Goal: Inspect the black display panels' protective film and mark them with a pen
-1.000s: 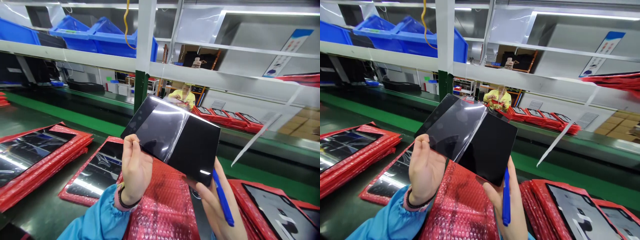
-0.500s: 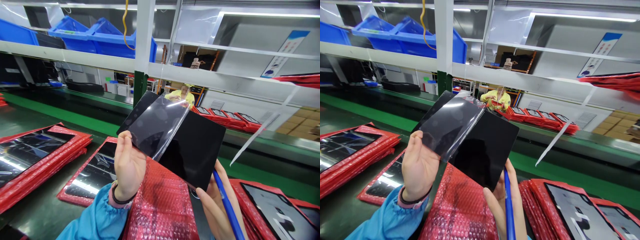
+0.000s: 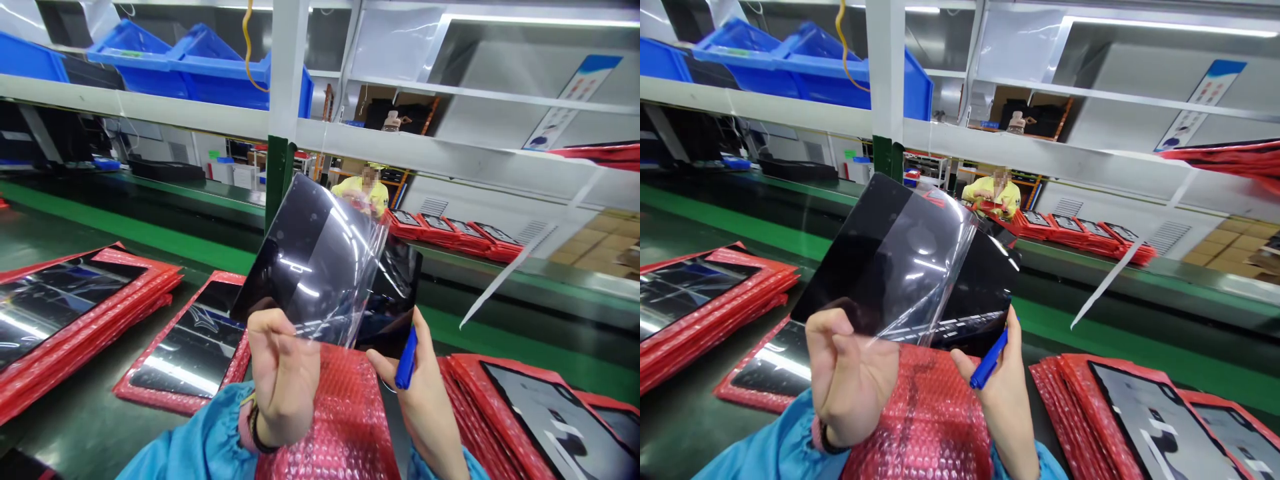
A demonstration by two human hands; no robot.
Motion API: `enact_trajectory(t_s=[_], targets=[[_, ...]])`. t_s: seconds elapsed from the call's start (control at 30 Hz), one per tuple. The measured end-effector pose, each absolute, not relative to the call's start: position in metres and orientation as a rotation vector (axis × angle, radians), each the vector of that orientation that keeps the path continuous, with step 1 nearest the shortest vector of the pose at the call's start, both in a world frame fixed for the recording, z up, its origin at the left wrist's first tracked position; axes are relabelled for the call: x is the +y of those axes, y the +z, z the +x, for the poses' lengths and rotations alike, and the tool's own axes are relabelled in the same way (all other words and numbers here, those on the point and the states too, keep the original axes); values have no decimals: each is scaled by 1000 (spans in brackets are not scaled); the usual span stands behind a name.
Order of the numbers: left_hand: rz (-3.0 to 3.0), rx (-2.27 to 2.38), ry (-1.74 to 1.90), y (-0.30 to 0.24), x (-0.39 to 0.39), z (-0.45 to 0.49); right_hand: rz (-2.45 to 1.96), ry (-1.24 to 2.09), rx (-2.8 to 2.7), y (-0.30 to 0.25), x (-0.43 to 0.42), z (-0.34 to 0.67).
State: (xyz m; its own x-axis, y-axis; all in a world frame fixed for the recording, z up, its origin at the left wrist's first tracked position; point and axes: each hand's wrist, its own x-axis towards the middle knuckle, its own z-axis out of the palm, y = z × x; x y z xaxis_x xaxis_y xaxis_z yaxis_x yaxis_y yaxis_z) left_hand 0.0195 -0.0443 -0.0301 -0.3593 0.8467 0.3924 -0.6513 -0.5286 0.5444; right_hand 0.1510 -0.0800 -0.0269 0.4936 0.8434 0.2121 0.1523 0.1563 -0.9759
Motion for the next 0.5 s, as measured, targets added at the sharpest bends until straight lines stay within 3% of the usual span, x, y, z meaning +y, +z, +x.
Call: enact_trajectory(t_s=[0.5], targets=[[514, 183, 1844, 10, 12, -11, -931, 828, -1068, -24, -111, 144]])
